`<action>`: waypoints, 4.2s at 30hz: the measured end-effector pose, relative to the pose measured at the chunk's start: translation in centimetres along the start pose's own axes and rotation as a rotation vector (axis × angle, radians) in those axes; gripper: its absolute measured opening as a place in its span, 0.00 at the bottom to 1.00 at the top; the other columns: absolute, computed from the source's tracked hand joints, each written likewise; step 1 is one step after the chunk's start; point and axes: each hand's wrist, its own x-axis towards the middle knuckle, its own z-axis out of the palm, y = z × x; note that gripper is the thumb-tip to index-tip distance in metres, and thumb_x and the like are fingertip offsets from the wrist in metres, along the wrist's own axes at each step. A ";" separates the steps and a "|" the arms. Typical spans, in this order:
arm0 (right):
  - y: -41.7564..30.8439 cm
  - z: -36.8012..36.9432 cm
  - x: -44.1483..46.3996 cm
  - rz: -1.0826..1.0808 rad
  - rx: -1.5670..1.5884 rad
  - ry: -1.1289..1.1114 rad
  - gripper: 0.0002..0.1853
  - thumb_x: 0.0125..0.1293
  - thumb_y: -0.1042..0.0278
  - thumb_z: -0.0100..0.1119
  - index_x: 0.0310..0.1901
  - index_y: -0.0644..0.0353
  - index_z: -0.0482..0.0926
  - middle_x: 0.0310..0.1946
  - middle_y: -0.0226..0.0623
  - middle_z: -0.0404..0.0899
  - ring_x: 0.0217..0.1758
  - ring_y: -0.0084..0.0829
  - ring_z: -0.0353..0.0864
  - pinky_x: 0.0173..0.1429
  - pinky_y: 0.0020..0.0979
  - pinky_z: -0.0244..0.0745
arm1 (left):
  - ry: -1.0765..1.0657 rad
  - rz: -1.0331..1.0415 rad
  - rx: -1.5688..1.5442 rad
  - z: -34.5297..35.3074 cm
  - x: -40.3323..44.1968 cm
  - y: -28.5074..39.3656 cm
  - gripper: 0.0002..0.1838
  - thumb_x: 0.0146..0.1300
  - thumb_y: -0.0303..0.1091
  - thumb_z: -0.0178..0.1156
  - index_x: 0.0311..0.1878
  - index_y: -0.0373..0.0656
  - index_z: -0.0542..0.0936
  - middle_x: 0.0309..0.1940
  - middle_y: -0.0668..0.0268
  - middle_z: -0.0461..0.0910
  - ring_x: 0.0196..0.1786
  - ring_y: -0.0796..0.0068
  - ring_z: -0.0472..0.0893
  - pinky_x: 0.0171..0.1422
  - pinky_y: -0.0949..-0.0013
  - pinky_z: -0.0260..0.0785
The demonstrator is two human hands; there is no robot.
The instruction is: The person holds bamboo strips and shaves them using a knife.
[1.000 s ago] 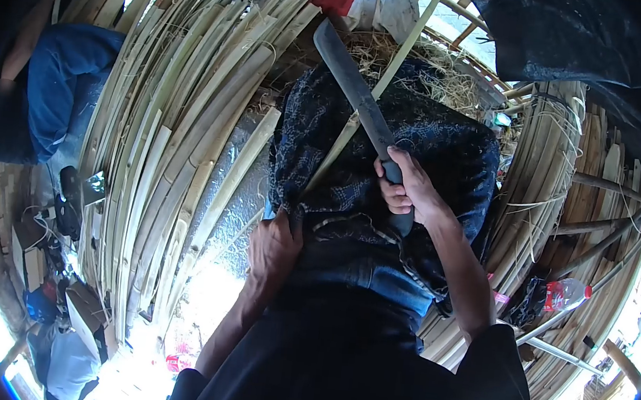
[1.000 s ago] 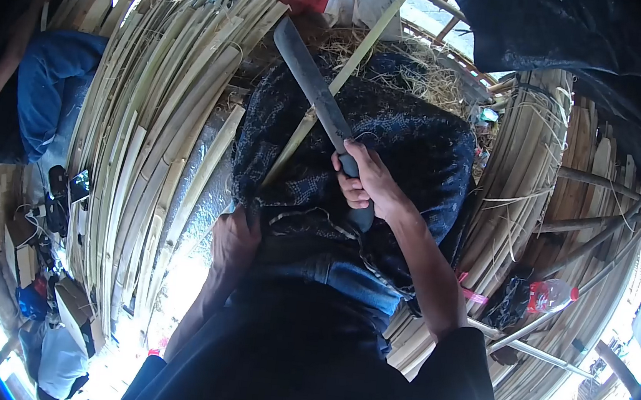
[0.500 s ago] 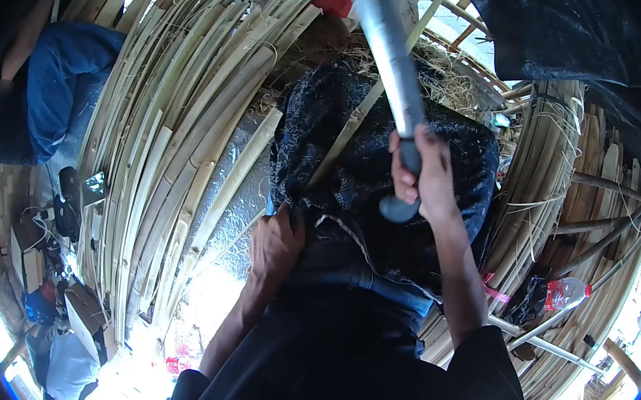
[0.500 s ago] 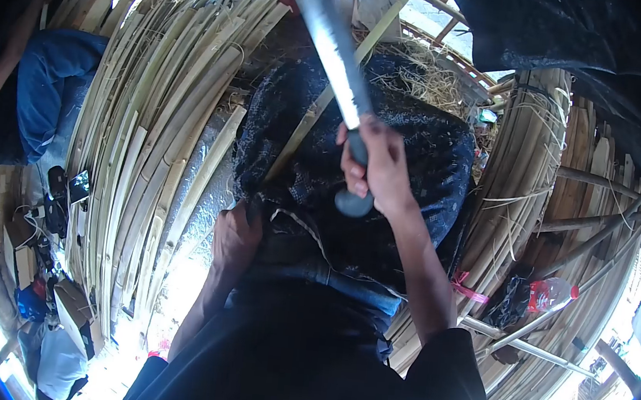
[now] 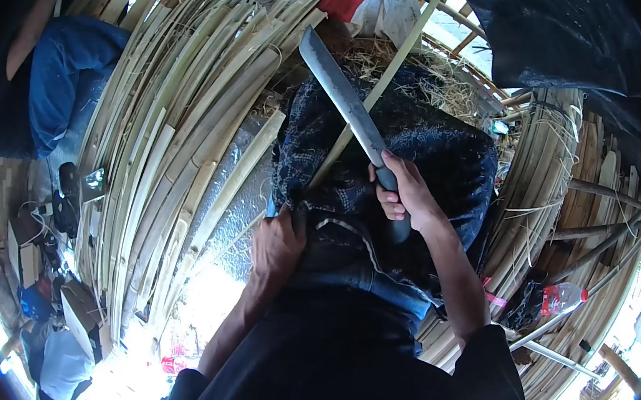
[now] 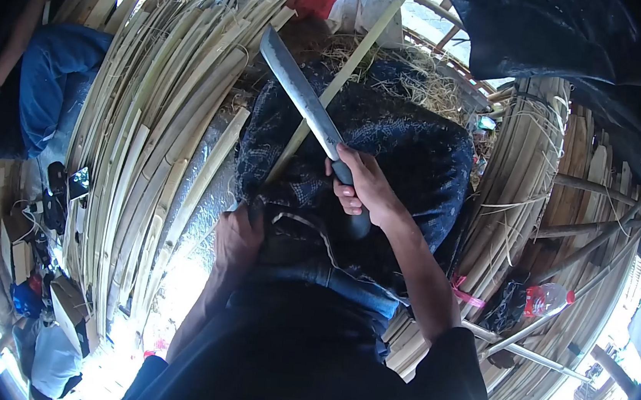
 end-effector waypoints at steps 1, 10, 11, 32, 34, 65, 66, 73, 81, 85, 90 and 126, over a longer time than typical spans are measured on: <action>-0.5 0.1 -0.3 -0.023 -0.006 0.018 0.26 0.80 0.42 0.42 0.37 0.60 0.72 0.13 0.21 0.59 0.10 0.14 0.57 0.13 0.22 0.52 | -0.002 -0.020 -0.035 -0.1 -0.1 0.1 0.17 0.69 0.42 0.61 0.45 0.33 0.81 0.24 0.43 0.81 0.27 0.39 0.82 0.31 0.44 0.75; -1.4 -0.5 0.5 -0.551 0.207 0.329 0.25 0.81 0.44 0.37 0.39 0.60 0.71 0.14 0.26 0.60 0.10 0.17 0.57 0.14 0.24 0.54 | -0.049 -0.068 -0.054 -0.8 0.1 0.8 0.17 0.68 0.42 0.61 0.44 0.34 0.81 0.23 0.44 0.81 0.26 0.40 0.82 0.30 0.45 0.74; -0.2 0.0 0.8 -0.317 0.091 0.273 0.25 0.80 0.43 0.39 0.38 0.59 0.71 0.13 0.25 0.60 0.10 0.17 0.57 0.14 0.24 0.53 | -0.050 -0.058 -0.050 -0.7 0.0 0.7 0.17 0.68 0.42 0.61 0.44 0.34 0.81 0.23 0.44 0.81 0.25 0.40 0.81 0.29 0.45 0.73; 0.1 -2.1 0.5 0.023 0.091 -0.017 0.26 0.77 0.38 0.45 0.36 0.56 0.71 0.13 0.19 0.57 0.08 0.14 0.53 0.13 0.22 0.50 | -0.063 -0.116 -0.053 -1.6 -0.2 1.2 0.16 0.69 0.41 0.60 0.41 0.34 0.82 0.25 0.42 0.81 0.27 0.38 0.82 0.32 0.43 0.74; -0.9 -1.7 -0.1 -0.009 0.101 0.077 0.26 0.77 0.38 0.46 0.36 0.56 0.71 0.13 0.19 0.57 0.08 0.14 0.53 0.12 0.21 0.50 | -0.008 -0.109 -0.065 -1.6 -0.8 1.8 0.15 0.69 0.40 0.59 0.39 0.35 0.82 0.23 0.42 0.80 0.27 0.37 0.81 0.32 0.42 0.74; 1.0 -0.9 -0.2 0.024 -0.002 0.047 0.25 0.79 0.41 0.44 0.37 0.58 0.72 0.13 0.21 0.58 0.09 0.15 0.54 0.13 0.23 0.51 | -0.068 -0.115 -0.115 -1.5 0.0 0.3 0.18 0.69 0.45 0.61 0.42 0.35 0.81 0.25 0.39 0.81 0.30 0.35 0.81 0.37 0.41 0.74; 0.7 -1.2 -0.5 0.017 0.017 0.019 0.25 0.79 0.41 0.45 0.37 0.58 0.72 0.13 0.21 0.58 0.09 0.15 0.54 0.13 0.22 0.51 | -0.065 -0.116 -0.116 -1.5 0.6 0.7 0.18 0.69 0.45 0.61 0.42 0.35 0.81 0.25 0.39 0.81 0.30 0.35 0.81 0.37 0.41 0.74; -2.5 -2.8 -2.1 -0.350 0.327 0.129 0.27 0.78 0.36 0.40 0.40 0.55 0.70 0.14 0.20 0.56 0.09 0.15 0.53 0.13 0.22 0.49 | -0.076 -0.143 -0.079 -1.2 0.2 1.4 0.18 0.69 0.44 0.60 0.41 0.35 0.81 0.27 0.38 0.80 0.31 0.36 0.81 0.38 0.41 0.74; 1.1 -0.5 -0.1 0.038 0.078 0.025 0.26 0.78 0.40 0.43 0.36 0.57 0.70 0.13 0.20 0.57 0.09 0.15 0.55 0.13 0.23 0.52 | -0.083 -0.123 -0.100 -2.1 0.8 1.0 0.19 0.68 0.44 0.61 0.43 0.34 0.82 0.29 0.38 0.81 0.33 0.36 0.82 0.37 0.42 0.75; -0.6 -0.7 -1.3 0.006 0.062 0.023 0.25 0.79 0.40 0.42 0.37 0.57 0.70 0.13 0.20 0.58 0.09 0.13 0.54 0.13 0.21 0.50 | -0.058 -0.137 -0.081 -1.6 0.4 1.4 0.19 0.68 0.45 0.62 0.43 0.33 0.82 0.29 0.39 0.82 0.31 0.37 0.82 0.36 0.43 0.76; 1.1 -1.4 -0.8 0.019 0.169 -0.060 0.25 0.79 0.39 0.41 0.38 0.56 0.69 0.13 0.19 0.57 0.08 0.13 0.53 0.11 0.20 0.48 | -0.066 -0.144 -0.077 -2.2 0.4 2.2 0.19 0.67 0.45 0.62 0.43 0.34 0.82 0.29 0.39 0.82 0.32 0.37 0.83 0.36 0.43 0.76; -1.4 1.2 3.6 0.021 0.060 0.103 0.26 0.78 0.37 0.43 0.36 0.54 0.71 0.15 0.18 0.57 0.11 0.13 0.53 0.15 0.21 0.52 | -0.036 -0.111 -0.031 -1.5 0.4 1.9 0.16 0.66 0.41 0.62 0.40 0.34 0.80 0.22 0.42 0.80 0.28 0.39 0.83 0.34 0.44 0.76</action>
